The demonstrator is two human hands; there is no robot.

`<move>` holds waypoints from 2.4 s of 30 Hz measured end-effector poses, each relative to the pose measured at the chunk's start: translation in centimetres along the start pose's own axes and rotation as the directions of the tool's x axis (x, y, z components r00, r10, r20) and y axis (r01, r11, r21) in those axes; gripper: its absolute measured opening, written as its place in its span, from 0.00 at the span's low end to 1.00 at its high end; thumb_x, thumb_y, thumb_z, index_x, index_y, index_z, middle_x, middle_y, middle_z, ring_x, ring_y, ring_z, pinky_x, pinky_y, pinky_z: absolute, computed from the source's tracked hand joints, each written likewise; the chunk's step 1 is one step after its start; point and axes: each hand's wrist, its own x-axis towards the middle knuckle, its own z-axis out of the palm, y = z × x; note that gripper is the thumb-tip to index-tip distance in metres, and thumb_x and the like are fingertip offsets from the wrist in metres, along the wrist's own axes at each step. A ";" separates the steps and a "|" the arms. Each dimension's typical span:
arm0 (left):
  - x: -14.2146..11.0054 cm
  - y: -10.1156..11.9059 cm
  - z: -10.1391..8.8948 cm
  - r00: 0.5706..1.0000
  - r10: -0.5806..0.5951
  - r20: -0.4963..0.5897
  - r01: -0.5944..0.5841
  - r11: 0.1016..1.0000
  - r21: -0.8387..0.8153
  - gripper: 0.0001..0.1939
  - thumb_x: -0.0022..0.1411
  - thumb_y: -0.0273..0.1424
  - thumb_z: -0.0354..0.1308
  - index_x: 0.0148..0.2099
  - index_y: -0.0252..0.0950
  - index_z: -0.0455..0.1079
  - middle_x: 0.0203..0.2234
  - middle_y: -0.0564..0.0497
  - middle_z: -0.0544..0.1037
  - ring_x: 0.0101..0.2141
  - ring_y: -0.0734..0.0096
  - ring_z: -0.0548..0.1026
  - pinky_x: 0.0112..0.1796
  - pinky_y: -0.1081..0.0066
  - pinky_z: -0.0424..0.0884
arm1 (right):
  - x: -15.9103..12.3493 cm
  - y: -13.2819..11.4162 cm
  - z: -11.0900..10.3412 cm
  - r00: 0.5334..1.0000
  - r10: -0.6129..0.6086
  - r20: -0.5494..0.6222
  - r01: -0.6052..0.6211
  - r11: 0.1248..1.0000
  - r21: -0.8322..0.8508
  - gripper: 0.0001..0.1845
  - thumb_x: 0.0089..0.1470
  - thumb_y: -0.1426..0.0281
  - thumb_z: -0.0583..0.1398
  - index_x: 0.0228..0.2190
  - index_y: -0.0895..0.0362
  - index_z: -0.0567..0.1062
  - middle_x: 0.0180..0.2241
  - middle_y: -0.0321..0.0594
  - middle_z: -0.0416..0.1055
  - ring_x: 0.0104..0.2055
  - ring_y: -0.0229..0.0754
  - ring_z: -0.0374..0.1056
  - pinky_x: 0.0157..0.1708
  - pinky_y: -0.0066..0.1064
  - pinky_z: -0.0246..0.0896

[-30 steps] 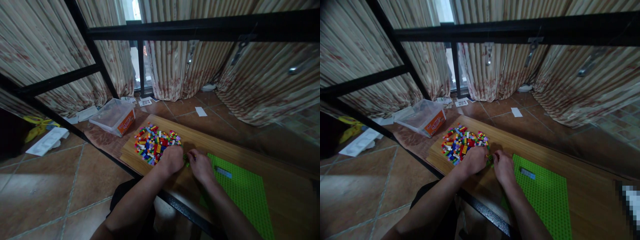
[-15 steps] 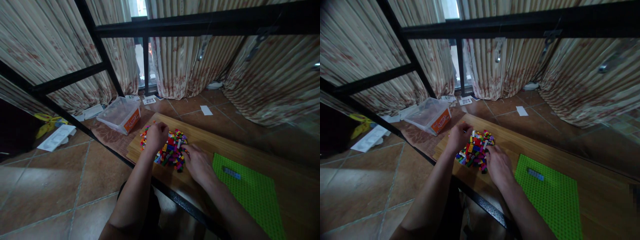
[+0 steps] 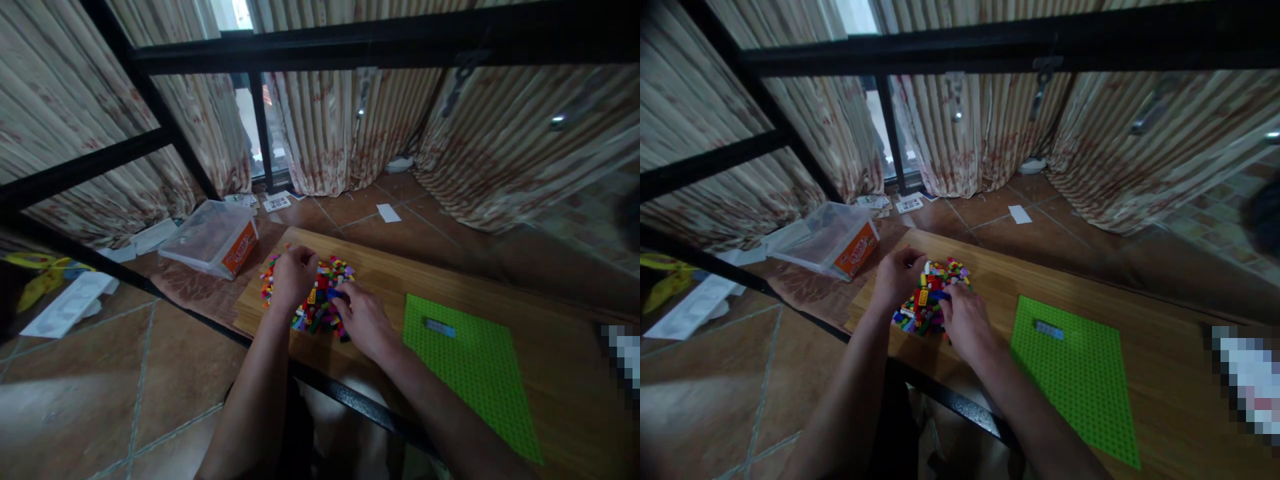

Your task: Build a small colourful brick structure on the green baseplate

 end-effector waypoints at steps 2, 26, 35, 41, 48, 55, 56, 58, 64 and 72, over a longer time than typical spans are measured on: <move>-0.1 0.4 0.6 0.997 0.053 0.047 -0.054 0.998 0.019 0.10 0.61 0.28 0.55 0.33 0.32 0.77 0.25 0.50 0.78 0.28 0.71 0.73 0.30 0.73 0.62 | -1.9 0.5 -1.8 0.999 0.044 0.016 -0.046 0.987 0.156 0.11 0.60 0.69 0.55 0.42 0.55 0.74 0.38 0.42 0.76 0.39 0.44 0.71 0.43 0.37 0.64; -9.7 7.4 12.3 0.643 0.245 0.726 0.373 0.728 -0.576 0.15 0.55 0.38 0.64 0.39 0.31 0.75 0.29 0.50 0.76 0.27 0.76 0.70 0.29 0.75 0.66 | -11.3 11.5 -9.6 0.866 0.433 0.249 -0.423 0.369 0.828 0.20 0.43 0.57 0.70 0.37 0.55 0.80 0.28 0.36 0.76 0.27 0.35 0.69 0.29 0.30 0.68; -9.6 7.2 12.2 0.692 0.089 0.716 0.496 0.662 -0.562 0.16 0.54 0.41 0.64 0.29 0.31 0.75 0.20 0.52 0.74 0.21 0.76 0.70 0.25 0.76 0.67 | -10.8 11.3 -7.3 0.939 0.343 0.008 -0.207 0.548 0.811 0.14 0.47 0.61 0.66 0.36 0.55 0.77 0.29 0.36 0.76 0.28 0.37 0.69 0.30 0.31 0.67; -4.9 6.3 8.1 0.895 -0.057 0.443 0.403 0.530 -0.746 0.21 0.51 0.46 0.67 0.29 0.31 0.72 0.22 0.52 0.75 0.21 0.77 0.72 0.25 0.76 0.69 | -9.8 10.5 -4.6 0.949 0.303 -0.092 -0.223 0.845 0.486 0.10 0.50 0.64 0.62 0.37 0.53 0.77 0.29 0.37 0.77 0.29 0.40 0.71 0.32 0.33 0.65; -2.9 5.1 5.9 0.936 -0.128 0.329 0.344 0.539 -0.769 0.23 0.52 0.49 0.65 0.31 0.31 0.71 0.21 0.53 0.75 0.20 0.78 0.71 0.22 0.78 0.67 | -6.4 8.0 0.3 0.998 0.006 -0.064 -0.005 1.000 0.007 0.05 0.54 0.71 0.58 0.31 0.53 0.76 0.32 0.40 0.77 0.34 0.42 0.71 0.35 0.32 0.61; -3.5 4.9 6.4 0.901 -0.051 0.431 0.363 0.635 -0.682 0.21 0.56 0.47 0.62 0.28 0.33 0.68 0.18 0.55 0.71 0.19 0.78 0.69 0.22 0.77 0.65 | -6.5 6.7 -0.6 0.982 0.087 -0.165 -0.075 0.994 0.079 0.08 0.59 0.65 0.57 0.28 0.52 0.72 0.28 0.37 0.74 0.29 0.41 0.69 0.33 0.32 0.62; -3.7 4.9 6.6 0.885 -0.028 0.465 0.369 0.651 -0.663 0.21 0.56 0.47 0.62 0.28 0.33 0.68 0.18 0.55 0.71 0.19 0.79 0.69 0.22 0.78 0.65 | -7.1 6.6 -1.6 0.976 0.096 -0.197 -0.078 0.992 0.096 0.10 0.61 0.64 0.56 0.29 0.52 0.72 0.27 0.36 0.74 0.29 0.40 0.69 0.34 0.32 0.62; -4.4 5.1 7.0 0.833 0.034 0.552 0.388 0.676 -0.627 0.21 0.57 0.48 0.61 0.29 0.33 0.69 0.20 0.55 0.72 0.20 0.79 0.68 0.22 0.78 0.64 | -8.2 6.4 -4.0 0.953 0.110 -0.282 -0.086 0.992 0.098 0.10 0.61 0.62 0.56 0.31 0.51 0.73 0.30 0.37 0.74 0.31 0.41 0.70 0.35 0.33 0.64; -7.8 6.4 9.9 0.645 0.190 0.740 0.441 0.699 -0.563 0.24 0.55 0.51 0.61 0.30 0.32 0.70 0.20 0.54 0.71 0.21 0.79 0.69 0.24 0.77 0.65 | -10.3 7.7 -8.9 0.956 0.009 -0.292 0.023 0.994 0.107 0.18 0.59 0.60 0.60 0.50 0.49 0.73 0.44 0.43 0.75 0.43 0.46 0.71 0.42 0.38 0.67; -10.5 6.8 12.9 0.572 0.135 0.809 0.526 0.697 -0.488 0.25 0.56 0.53 0.58 0.30 0.33 0.71 0.20 0.53 0.72 0.20 0.77 0.68 0.24 0.75 0.65 | -11.9 11.8 -9.3 0.987 0.011 -0.160 0.017 0.986 0.168 0.13 0.59 0.62 0.60 0.45 0.47 0.77 0.41 0.40 0.77 0.43 0.46 0.73 0.44 0.39 0.69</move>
